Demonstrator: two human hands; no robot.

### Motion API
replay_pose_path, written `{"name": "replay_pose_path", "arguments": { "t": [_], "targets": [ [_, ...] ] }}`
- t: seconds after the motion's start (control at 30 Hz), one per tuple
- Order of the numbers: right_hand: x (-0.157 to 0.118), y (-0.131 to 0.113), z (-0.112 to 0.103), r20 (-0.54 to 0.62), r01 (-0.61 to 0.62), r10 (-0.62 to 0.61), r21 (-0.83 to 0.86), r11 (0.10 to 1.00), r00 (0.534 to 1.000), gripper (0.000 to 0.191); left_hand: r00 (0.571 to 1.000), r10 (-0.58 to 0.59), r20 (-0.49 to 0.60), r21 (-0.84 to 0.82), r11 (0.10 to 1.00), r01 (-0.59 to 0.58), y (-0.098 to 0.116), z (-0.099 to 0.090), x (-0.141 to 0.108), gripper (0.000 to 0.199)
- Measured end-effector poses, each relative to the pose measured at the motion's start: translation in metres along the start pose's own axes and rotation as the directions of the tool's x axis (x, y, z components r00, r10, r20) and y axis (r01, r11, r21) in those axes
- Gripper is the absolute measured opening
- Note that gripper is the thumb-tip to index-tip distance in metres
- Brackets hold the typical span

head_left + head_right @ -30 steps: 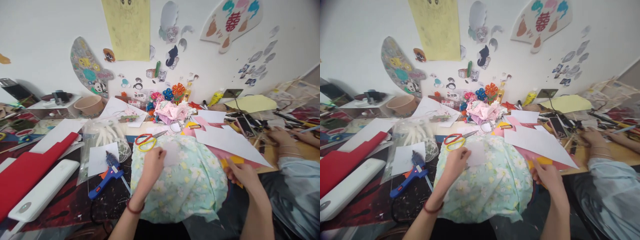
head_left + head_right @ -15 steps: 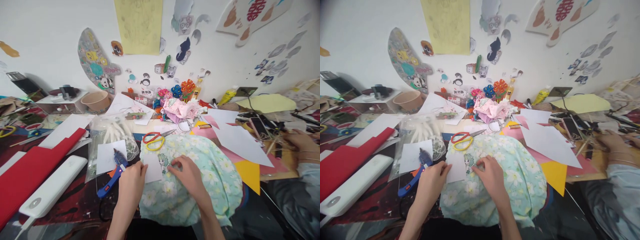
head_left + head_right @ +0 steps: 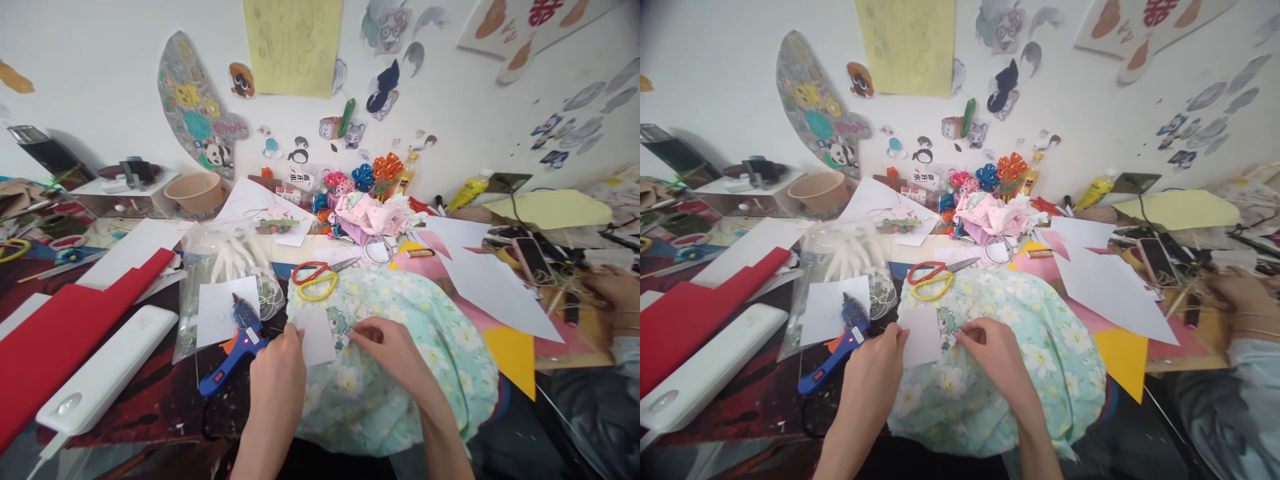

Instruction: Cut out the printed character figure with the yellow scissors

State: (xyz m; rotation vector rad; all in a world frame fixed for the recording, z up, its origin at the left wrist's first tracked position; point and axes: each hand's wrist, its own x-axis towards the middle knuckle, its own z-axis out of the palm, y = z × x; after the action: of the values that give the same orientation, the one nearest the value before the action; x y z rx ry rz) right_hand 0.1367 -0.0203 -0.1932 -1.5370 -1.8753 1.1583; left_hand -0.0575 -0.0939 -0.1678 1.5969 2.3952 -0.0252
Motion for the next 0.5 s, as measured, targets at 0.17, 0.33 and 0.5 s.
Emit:
{"name": "replay_pose_path", "arguments": {
  "t": [0.17, 0.33, 0.5],
  "targets": [
    [0.007, -0.004, 0.004, 0.053, 0.046, -0.046, -0.008, 0.999, 0.998, 0.029, 0.993, -0.023, -0.119, -0.044, 0.999, 0.018, -0.022, -0.001, -0.009, 0.033],
    [0.001, -0.001, -0.013, -0.057, 0.037, -0.032, 0.093, 0.995, 0.998, 0.032, 0.981, -0.009, -0.193, -0.156, 0.988, -0.022, -0.023, 0.006, -0.012, 0.031],
    [0.004, 0.002, -0.007, 0.079, -0.099, 0.069, 0.498, 0.861, 0.994, 0.034, 0.954, 0.009, -0.3, -0.223, 0.972, -0.08, -0.011, 0.012, -0.018, 0.031]
  ]
}}
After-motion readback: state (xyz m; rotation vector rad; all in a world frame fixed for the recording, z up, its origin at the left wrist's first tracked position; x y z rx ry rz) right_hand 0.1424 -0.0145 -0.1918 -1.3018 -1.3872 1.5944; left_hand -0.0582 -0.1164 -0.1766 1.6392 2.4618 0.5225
